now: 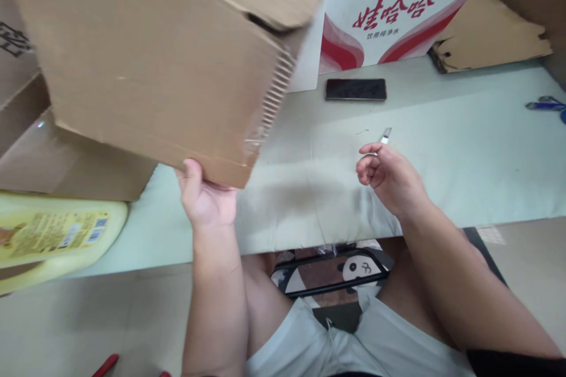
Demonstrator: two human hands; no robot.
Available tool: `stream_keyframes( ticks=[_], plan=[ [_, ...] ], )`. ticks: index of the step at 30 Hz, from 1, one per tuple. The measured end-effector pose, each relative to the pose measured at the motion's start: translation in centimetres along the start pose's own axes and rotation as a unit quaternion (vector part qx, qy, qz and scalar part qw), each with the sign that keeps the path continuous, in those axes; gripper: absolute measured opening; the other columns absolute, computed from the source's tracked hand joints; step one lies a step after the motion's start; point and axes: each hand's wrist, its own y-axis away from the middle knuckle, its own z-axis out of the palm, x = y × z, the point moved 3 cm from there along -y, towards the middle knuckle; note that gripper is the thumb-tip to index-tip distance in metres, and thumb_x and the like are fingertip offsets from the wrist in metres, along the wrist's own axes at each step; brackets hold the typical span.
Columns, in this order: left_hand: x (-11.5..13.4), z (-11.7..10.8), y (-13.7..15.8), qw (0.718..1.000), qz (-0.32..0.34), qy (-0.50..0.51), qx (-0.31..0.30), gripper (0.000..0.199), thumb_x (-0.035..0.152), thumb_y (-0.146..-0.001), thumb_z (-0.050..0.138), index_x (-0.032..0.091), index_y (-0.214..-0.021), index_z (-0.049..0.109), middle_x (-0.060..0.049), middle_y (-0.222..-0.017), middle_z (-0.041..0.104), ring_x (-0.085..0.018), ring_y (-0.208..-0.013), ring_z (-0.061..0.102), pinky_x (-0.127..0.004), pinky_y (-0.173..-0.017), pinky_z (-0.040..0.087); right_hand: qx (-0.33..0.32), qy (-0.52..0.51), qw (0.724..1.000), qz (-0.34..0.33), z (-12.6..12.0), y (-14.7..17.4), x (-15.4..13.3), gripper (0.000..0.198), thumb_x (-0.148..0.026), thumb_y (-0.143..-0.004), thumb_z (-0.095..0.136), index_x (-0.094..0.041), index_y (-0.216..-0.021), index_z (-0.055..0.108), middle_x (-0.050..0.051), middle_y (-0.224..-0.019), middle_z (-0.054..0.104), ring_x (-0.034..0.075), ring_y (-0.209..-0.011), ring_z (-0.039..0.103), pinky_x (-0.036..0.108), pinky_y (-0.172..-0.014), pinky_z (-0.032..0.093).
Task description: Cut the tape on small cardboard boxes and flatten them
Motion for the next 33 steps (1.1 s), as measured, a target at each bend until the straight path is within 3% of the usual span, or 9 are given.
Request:
stream_keyframes(
  ticks=[4, 7, 13, 19, 23, 25, 28, 31, 33],
  plan=[
    [-2.7, 2.0, 2.8, 0.986, -0.132, -0.072, -0.072, 0.065, 0.043, -0.054, 0.100, 0.027, -0.110, 0.071, -0.005, -0.110, 0.079, -0.026, -0.106, 0.074, -0.035, -0.090, 0.061, -0.090, 0.014, 0.996, -0.012, 0.9, 0.5, 0.6, 0.048, -0.048, -0.075, 0.081, -0.029, -0.114, 0.062, 0.003, -0.112, 0.074, 0.016, -0.093, 0.075, 0.026, -0.070, 0.060],
    [-4.2, 3.2, 4.3, 0.966, -0.207, -0.108, -0.115, 0.065, 0.040, -0.055, 0.100, 0.025, -0.110, 0.071, -0.007, -0.107, 0.079, -0.027, -0.105, 0.074, -0.039, -0.095, 0.061, -0.058, 0.041, 0.997, -0.026, 0.8, 0.6, 1.0, 0.050, -0.044, -0.077, 0.082, -0.031, -0.118, 0.057, 0.000, -0.107, 0.071, 0.016, -0.094, 0.075, 0.026, -0.073, 0.061],
    [-5.0, 3.9, 5.5, 0.954, -0.209, -0.142, -0.161, 0.051, 0.044, -0.061, 0.096, 0.021, -0.101, 0.074, -0.009, -0.108, 0.079, -0.028, -0.108, 0.073, -0.039, -0.098, 0.060, -0.005, 0.025, 1.000, 0.002, 0.9, 0.6, 1.2, 0.061, -0.043, -0.071, 0.085, -0.033, -0.120, 0.050, -0.002, -0.107, 0.064, 0.015, -0.082, 0.074, 0.028, -0.071, 0.062],
    [-5.5, 5.4, 8.7, 0.914, -0.155, -0.292, -0.235, 0.020, 0.033, -0.074, 0.085, 0.023, -0.088, 0.077, -0.007, -0.095, 0.080, -0.030, -0.099, 0.075, -0.041, -0.091, 0.060, 0.080, -0.047, 0.993, 0.073, 0.6, 0.3, 1.5, 0.047, -0.036, -0.070, 0.080, -0.031, -0.102, 0.046, -0.009, -0.076, 0.059, 0.009, -0.061, 0.058, 0.020, -0.056, 0.050],
    [-5.9, 6.1, 9.3, 0.911, -0.161, -0.275, -0.264, 0.020, 0.032, -0.073, 0.084, 0.023, -0.089, 0.075, -0.007, -0.097, 0.080, -0.029, -0.101, 0.075, -0.040, -0.092, 0.059, 0.114, -0.070, 0.991, 0.017, 0.3, 0.2, 1.1, 0.052, -0.029, -0.064, 0.082, -0.031, -0.100, 0.045, -0.009, -0.078, 0.057, 0.010, -0.064, 0.056, 0.021, -0.060, 0.049],
    [-6.1, 5.7, 8.6, 0.923, -0.184, -0.230, -0.248, 0.026, 0.040, -0.073, 0.085, 0.022, -0.088, 0.073, -0.008, -0.093, 0.079, -0.029, -0.099, 0.075, -0.039, -0.089, 0.060, 0.134, -0.065, 0.988, -0.030, 0.1, 0.2, 0.7, 0.052, -0.029, -0.064, 0.082, -0.031, -0.101, 0.045, -0.007, -0.084, 0.058, 0.011, -0.067, 0.057, 0.022, -0.058, 0.047],
    [-5.6, 4.4, 6.5, 0.959, -0.187, -0.150, -0.154, 0.038, 0.051, -0.071, 0.086, 0.022, -0.092, 0.071, -0.007, -0.102, 0.079, -0.029, -0.109, 0.073, -0.039, -0.093, 0.060, 0.154, -0.042, 0.985, -0.071, -0.2, 0.1, 0.3, 0.048, -0.030, -0.066, 0.079, -0.032, -0.101, 0.046, -0.004, -0.089, 0.058, 0.013, -0.072, 0.059, 0.025, -0.059, 0.048],
    [-4.3, 3.0, 4.5, 0.980, -0.166, -0.103, -0.039, 0.042, 0.049, -0.067, 0.088, 0.025, -0.095, 0.070, -0.003, -0.108, 0.079, -0.030, -0.123, 0.068, -0.037, -0.092, 0.061, 0.161, -0.041, 0.984, -0.067, -0.4, 0.1, 0.0, 0.050, -0.027, -0.064, 0.078, -0.032, -0.103, 0.047, -0.004, -0.089, 0.058, 0.014, -0.074, 0.061, 0.028, -0.064, 0.053],
    [-3.7, 2.6, 3.6, 0.979, -0.178, -0.102, -0.024, 0.043, 0.043, -0.064, 0.091, 0.024, -0.096, 0.070, -0.002, -0.108, 0.080, -0.031, -0.126, 0.067, -0.036, -0.088, 0.062, 0.168, -0.041, 0.983, -0.069, -0.6, 0.2, -0.5, 0.052, -0.030, -0.065, 0.078, -0.034, -0.106, 0.046, -0.004, -0.089, 0.060, 0.016, -0.076, 0.063, 0.030, -0.066, 0.054]
  ],
)
